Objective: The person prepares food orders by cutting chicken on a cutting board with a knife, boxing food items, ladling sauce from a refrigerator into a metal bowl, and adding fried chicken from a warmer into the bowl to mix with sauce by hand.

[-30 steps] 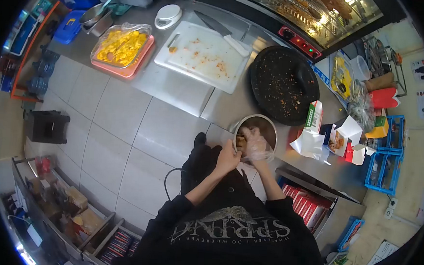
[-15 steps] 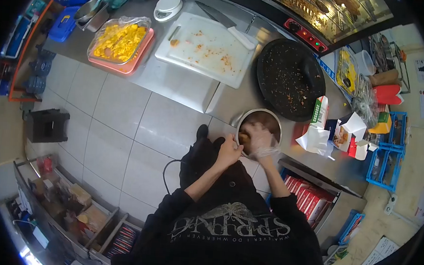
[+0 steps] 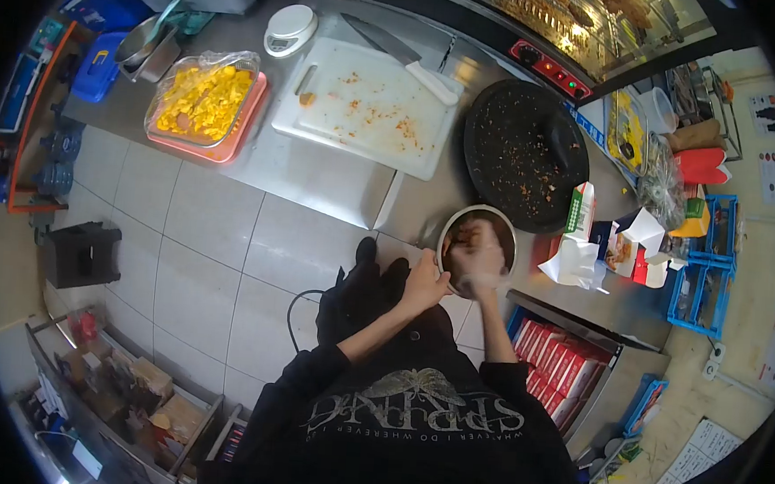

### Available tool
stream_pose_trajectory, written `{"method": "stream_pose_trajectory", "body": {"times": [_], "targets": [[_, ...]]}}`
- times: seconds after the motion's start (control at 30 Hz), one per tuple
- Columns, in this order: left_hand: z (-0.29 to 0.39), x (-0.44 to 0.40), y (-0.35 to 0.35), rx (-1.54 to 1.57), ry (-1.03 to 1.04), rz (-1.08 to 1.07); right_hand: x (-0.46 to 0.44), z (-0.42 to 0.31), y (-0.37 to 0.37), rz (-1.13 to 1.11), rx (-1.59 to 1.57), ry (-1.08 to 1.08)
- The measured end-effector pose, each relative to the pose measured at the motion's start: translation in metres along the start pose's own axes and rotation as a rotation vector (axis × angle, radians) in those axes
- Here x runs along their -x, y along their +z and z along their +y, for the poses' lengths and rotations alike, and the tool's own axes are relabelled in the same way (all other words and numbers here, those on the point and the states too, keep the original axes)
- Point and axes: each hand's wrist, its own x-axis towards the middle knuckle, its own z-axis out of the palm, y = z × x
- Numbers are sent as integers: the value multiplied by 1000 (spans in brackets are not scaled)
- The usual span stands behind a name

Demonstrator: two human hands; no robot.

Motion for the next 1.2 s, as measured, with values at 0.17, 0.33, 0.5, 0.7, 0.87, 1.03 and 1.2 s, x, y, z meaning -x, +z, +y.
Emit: {"method": "stream_pose_trajectory", "body": {"times": [0.17,0.33,0.5,0.7,0.87,1.03,1.2], "targets": [[2,-2,-5,209,33,30,-2,30,-37,32,-329,-285],[11,6,-8,179,-7,11,8,-21,-54,-137,107,18],[5,1,-7,-159,318,141,4,-50,-20,-255,454,92],[12,-3,-7,87,123,108,-6,18,-20,-218,-18,-252],[-1,-8,-6,59,151,11,2,-44,-32,-114,299,-193],[8,5,-8,152,92,80,-14,-24,-8,-110,593,-251],[-3,-4,-7,259,76,127,-24,-19,-48,-455,-143,153]]}}
